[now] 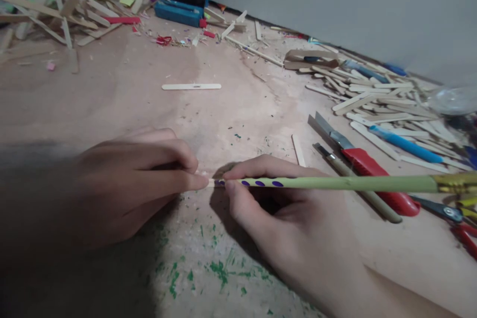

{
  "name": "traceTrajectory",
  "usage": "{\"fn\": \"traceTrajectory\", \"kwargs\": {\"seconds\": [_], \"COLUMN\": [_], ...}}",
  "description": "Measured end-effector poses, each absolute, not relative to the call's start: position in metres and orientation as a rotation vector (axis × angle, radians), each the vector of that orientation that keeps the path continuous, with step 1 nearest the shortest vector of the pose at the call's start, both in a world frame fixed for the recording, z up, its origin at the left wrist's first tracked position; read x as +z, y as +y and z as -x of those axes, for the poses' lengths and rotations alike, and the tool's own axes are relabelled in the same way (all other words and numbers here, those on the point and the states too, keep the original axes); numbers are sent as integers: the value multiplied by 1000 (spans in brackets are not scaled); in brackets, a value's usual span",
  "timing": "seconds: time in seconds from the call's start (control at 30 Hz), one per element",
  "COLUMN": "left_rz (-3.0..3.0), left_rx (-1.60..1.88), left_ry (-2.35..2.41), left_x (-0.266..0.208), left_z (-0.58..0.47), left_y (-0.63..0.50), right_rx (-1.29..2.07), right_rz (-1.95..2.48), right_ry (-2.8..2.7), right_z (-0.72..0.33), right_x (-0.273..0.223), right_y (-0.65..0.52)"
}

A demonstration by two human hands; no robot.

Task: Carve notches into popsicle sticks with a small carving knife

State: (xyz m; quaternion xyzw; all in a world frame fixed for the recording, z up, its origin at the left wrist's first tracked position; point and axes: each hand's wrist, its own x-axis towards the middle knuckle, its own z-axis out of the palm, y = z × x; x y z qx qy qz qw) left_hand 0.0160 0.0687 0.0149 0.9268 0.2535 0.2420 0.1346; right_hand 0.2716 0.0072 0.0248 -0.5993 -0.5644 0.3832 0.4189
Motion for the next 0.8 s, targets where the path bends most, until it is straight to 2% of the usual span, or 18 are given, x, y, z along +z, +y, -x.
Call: {"fn": "traceTrajectory", "kwargs": {"seconds": [0.53, 0.8], "left_rz": [-2634, -2693], "left_rx": [636, 730], "left_ry": [749, 716], "left_x": [18, 11], "left_z": [-13, -11], "left_y": [68, 68], "right_rx": [984, 993], "right_rz": [1530, 1486], "right_ry": [-1314, -1453], "right_z": [-272, -278], "right_x": [28, 26], "right_y": [9, 12]}}
